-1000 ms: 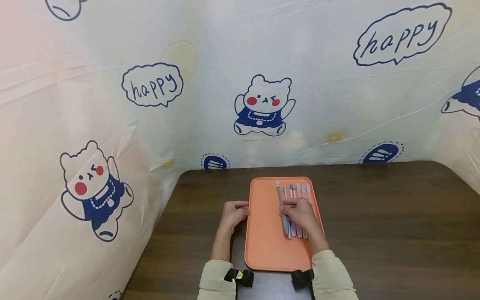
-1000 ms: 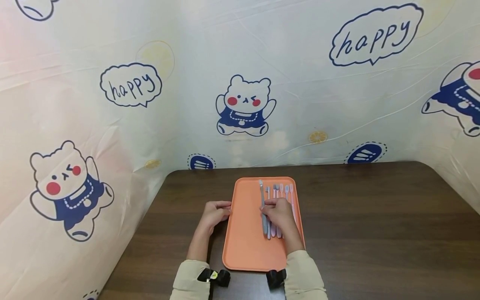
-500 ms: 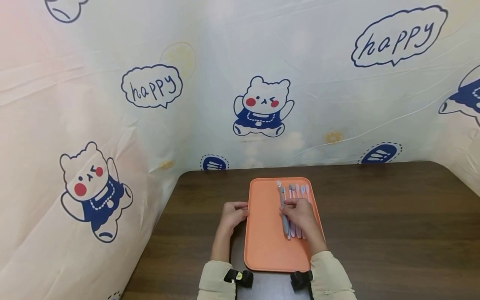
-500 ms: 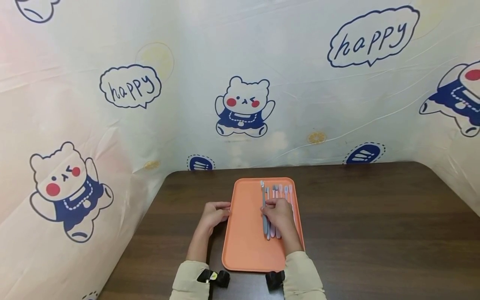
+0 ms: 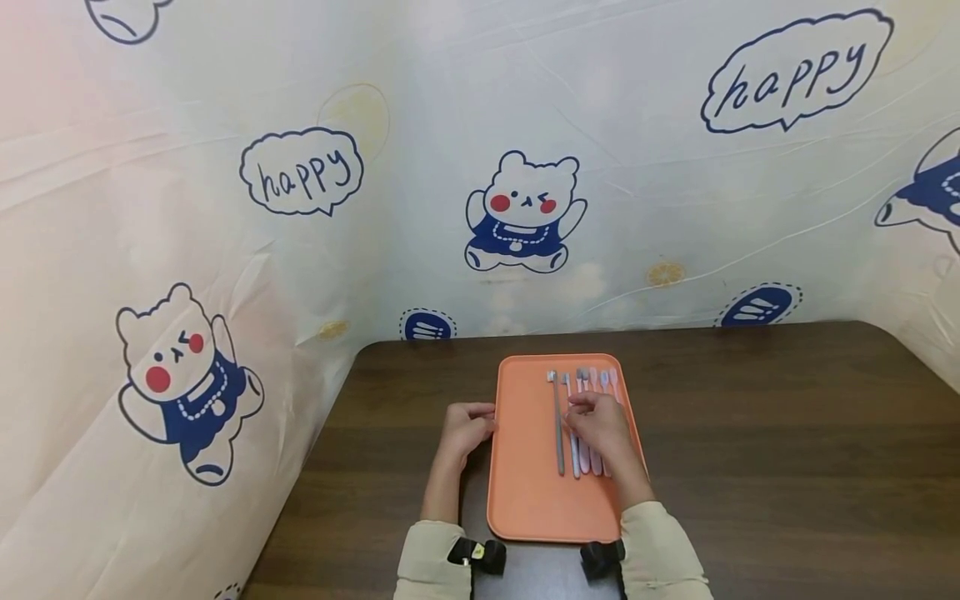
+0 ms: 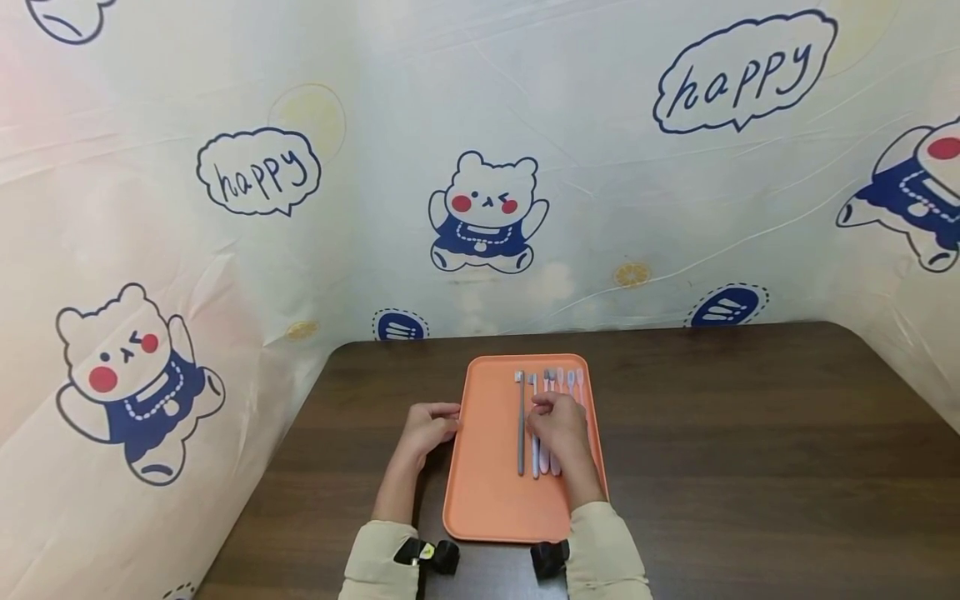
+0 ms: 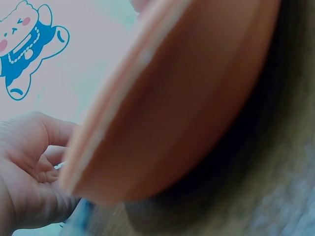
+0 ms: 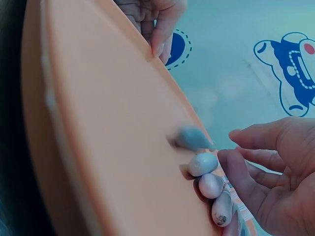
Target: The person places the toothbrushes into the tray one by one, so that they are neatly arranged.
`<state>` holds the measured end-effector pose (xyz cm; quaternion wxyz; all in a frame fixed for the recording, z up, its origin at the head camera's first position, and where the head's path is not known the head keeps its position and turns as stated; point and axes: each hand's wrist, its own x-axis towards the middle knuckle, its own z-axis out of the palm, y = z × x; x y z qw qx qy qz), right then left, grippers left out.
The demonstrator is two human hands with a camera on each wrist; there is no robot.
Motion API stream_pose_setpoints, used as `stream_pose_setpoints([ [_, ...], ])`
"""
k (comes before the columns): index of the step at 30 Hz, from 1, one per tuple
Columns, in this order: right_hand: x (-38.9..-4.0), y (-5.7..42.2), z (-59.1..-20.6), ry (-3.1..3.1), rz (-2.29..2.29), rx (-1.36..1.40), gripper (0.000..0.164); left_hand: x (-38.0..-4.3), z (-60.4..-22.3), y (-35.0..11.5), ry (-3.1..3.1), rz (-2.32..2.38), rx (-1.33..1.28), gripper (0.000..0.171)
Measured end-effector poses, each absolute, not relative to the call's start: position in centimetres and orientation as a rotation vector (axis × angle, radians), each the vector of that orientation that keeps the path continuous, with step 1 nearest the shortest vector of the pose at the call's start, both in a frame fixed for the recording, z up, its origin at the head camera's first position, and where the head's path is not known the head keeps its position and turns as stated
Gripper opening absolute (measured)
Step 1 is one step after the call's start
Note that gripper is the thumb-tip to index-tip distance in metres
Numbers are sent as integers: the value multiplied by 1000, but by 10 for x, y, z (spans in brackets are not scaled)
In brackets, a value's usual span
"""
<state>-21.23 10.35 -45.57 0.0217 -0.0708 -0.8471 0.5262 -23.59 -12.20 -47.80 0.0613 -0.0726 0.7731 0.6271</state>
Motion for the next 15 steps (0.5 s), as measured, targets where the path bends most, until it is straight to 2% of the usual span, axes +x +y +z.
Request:
stream_pose_setpoints([
  [15, -211, 107, -452, -2541, 1639, -132, 25, -234, -478, -126, 2338, 1904, -236, 36],
])
